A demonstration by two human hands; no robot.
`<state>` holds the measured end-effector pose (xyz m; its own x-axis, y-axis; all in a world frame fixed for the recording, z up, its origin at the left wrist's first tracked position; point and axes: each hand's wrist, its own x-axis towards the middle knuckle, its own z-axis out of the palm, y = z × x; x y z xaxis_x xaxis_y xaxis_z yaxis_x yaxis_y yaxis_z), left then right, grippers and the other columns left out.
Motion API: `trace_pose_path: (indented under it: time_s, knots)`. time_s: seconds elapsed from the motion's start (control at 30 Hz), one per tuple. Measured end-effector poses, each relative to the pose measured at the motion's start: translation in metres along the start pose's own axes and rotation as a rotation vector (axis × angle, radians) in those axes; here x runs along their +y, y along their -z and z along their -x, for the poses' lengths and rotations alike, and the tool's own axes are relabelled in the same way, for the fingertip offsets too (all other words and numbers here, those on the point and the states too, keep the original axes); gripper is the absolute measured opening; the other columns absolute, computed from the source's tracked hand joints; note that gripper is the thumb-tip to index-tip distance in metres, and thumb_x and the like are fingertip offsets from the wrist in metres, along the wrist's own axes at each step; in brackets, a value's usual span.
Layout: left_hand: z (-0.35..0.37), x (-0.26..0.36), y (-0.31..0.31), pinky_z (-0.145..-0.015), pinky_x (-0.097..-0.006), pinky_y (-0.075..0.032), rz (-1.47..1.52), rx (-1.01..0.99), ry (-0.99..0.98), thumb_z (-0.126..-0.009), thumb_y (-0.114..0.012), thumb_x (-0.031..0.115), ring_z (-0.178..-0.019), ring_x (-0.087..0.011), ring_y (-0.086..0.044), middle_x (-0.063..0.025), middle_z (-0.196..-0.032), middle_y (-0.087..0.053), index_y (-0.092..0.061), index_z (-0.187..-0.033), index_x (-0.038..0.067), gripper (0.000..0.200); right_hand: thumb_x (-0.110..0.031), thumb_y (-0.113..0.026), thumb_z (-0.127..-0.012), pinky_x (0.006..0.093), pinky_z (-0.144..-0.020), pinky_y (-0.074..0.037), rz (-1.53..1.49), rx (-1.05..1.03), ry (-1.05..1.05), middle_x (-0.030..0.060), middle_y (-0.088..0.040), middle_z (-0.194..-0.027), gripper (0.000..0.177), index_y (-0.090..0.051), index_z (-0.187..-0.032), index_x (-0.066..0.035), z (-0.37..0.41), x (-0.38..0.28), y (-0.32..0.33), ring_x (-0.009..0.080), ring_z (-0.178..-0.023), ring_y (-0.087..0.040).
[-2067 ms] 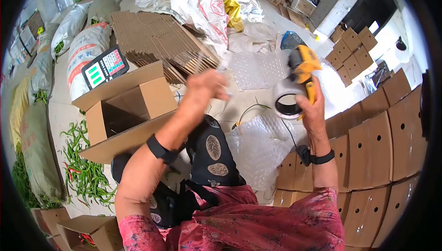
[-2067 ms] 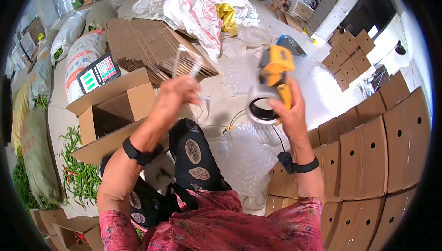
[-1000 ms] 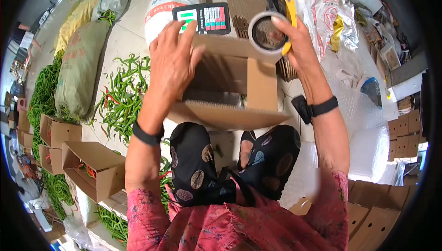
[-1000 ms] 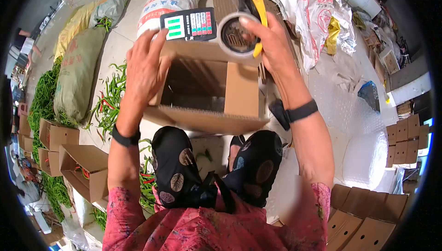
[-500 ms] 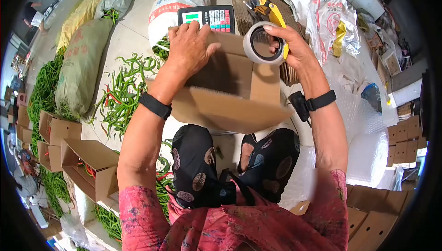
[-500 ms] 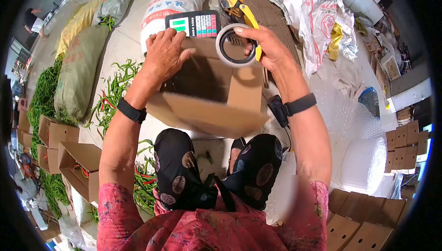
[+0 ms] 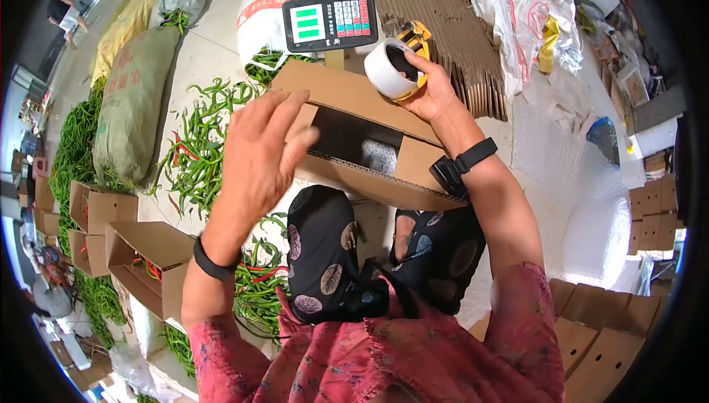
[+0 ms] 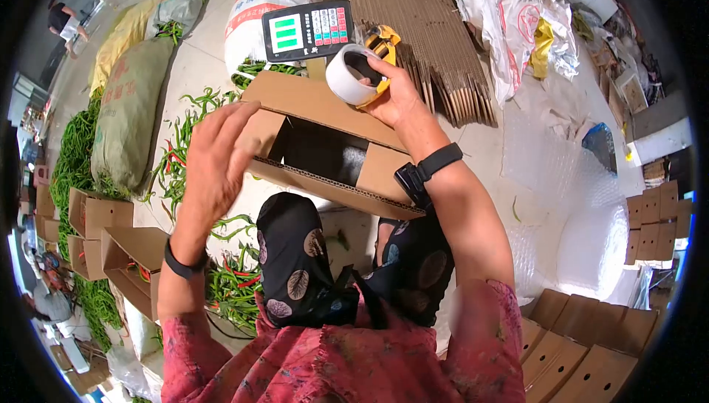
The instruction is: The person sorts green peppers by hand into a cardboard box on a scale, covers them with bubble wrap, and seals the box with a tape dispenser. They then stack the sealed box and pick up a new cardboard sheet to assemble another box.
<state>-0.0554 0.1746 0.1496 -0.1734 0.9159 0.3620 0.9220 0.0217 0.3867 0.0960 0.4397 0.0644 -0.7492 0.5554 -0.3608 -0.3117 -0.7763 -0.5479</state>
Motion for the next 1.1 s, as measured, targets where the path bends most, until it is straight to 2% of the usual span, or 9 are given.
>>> trace_pose_path:
  time_s: [0.03, 0.07, 0.27, 0.43, 0.6, 0.83, 0.93, 1.03, 1.1]
  knots:
    - [0.009, -0.001, -0.006, -0.096, -0.0470, -0.041, -0.166, 0.201, -0.119, -0.090, -0.064, 0.029, -0.118, -0.0356, -0.054, -0.0164, -0.123, -0.060, -0.059, -0.129, 0.006, 0.045, -0.018, -0.060, -0.093, 0.0306, -0.071, -0.056, 0.025, 0.040, 0.029, 0.0070, -0.068, -0.107, 0.027, -0.064, -0.119, -0.009, -0.001, 0.003, -0.002, 0.0108, -0.073, -0.060]
    - [0.013, -0.017, -0.026, -0.106, -0.0486, -0.033, -0.149, 0.101, -0.109, -0.091, -0.063, 0.026, -0.129, -0.0360, -0.046, -0.0176, -0.135, -0.053, -0.044, -0.144, 0.005, 0.060, -0.018, -0.060, -0.093, 0.0306, -0.071, -0.056, 0.032, 0.034, 0.023, 0.0070, -0.068, -0.107, 0.027, -0.064, -0.119, -0.009, -0.003, 0.005, -0.004, 0.0108, -0.073, -0.060]
    - [-0.043, -0.050, -0.113, -0.102, -0.0492, -0.035, -0.191, 0.129, -0.043, -0.095, -0.054, 0.033, -0.131, -0.0371, -0.044, -0.0198, -0.134, -0.054, -0.046, -0.139, 0.003, 0.054, -0.022, -0.061, -0.093, 0.0305, -0.073, -0.056, 0.049, -0.048, -0.029, -0.0011, -0.066, -0.100, 0.026, -0.065, -0.117, -0.014, -0.011, 0.003, 0.008, 0.0079, -0.069, -0.056]
    - [-0.080, -0.102, -0.083, -0.106, -0.0525, -0.034, -0.265, -0.164, 0.015, -0.094, -0.051, 0.052, -0.139, -0.0348, -0.037, -0.0107, -0.147, -0.045, -0.047, -0.141, 0.015, 0.060, -0.021, -0.059, -0.094, 0.0278, -0.067, -0.055, 0.050, -0.112, -0.122, 0.0026, -0.065, -0.097, 0.029, -0.062, -0.121, -0.011, -0.011, -0.006, 0.002, 0.0086, -0.068, -0.056]
    - [-0.086, -0.119, -0.074, -0.106, -0.0502, -0.039, -0.093, -0.230, 0.113, -0.096, -0.050, 0.049, -0.134, -0.0360, -0.043, -0.0166, -0.150, -0.038, -0.047, -0.139, 0.009, 0.059, -0.020, -0.061, -0.095, 0.0220, -0.056, -0.050, 0.221, -0.092, -0.183, 0.0041, -0.064, -0.091, 0.027, -0.062, -0.119, -0.008, -0.003, -0.009, -0.006, 0.0096, -0.065, -0.056]
    - [-0.036, -0.161, -0.093, -0.104, -0.0452, -0.043, -0.047, -0.115, 0.105, -0.094, -0.057, 0.043, -0.125, -0.0418, -0.048, -0.0241, -0.138, -0.043, -0.047, -0.136, 0.005, 0.057, -0.019, -0.072, -0.088, 0.0191, -0.051, -0.039, 0.468, 0.148, 0.298, -0.0049, -0.056, -0.074, 0.013, -0.063, -0.089, -0.010, 0.065, -0.022, 0.036, 0.0030, -0.057, -0.049]
    - [-0.029, -0.129, -0.061, -0.102, -0.0457, -0.044, 0.054, -0.141, 0.182, -0.095, -0.057, 0.044, -0.121, -0.0432, -0.051, -0.0252, -0.136, -0.044, -0.047, -0.136, 0.004, 0.058, -0.017, -0.067, -0.092, 0.0201, -0.051, -0.041, 0.284, 0.089, 0.386, -0.0028, -0.054, -0.071, 0.012, -0.060, -0.094, -0.009, 0.096, -0.041, 0.089, 0.0064, -0.058, -0.051]
    - [-0.029, -0.119, -0.065, -0.102, -0.0455, -0.044, 0.033, -0.136, 0.196, -0.094, -0.059, 0.043, -0.121, -0.0423, -0.051, -0.0246, -0.136, -0.044, -0.048, -0.136, 0.005, 0.058, -0.018, -0.065, -0.093, 0.0200, -0.051, -0.041, 0.167, 0.313, 0.566, -0.0026, -0.054, -0.071, 0.012, -0.060, -0.099, -0.008, 0.104, -0.038, 0.087, 0.0068, -0.057, -0.049]
    - [-0.029, -0.116, -0.069, -0.102, -0.0453, -0.044, 0.029, -0.148, 0.219, -0.093, -0.060, 0.041, -0.122, -0.0418, -0.051, -0.0243, -0.136, -0.045, -0.049, -0.135, 0.005, 0.057, -0.018, -0.064, -0.094, 0.0192, -0.052, -0.042, 0.130, 0.122, 0.486, -0.0014, -0.056, -0.074, 0.017, -0.061, -0.105, -0.007, 0.092, -0.035, 0.117, 0.0073, -0.059, -0.050]
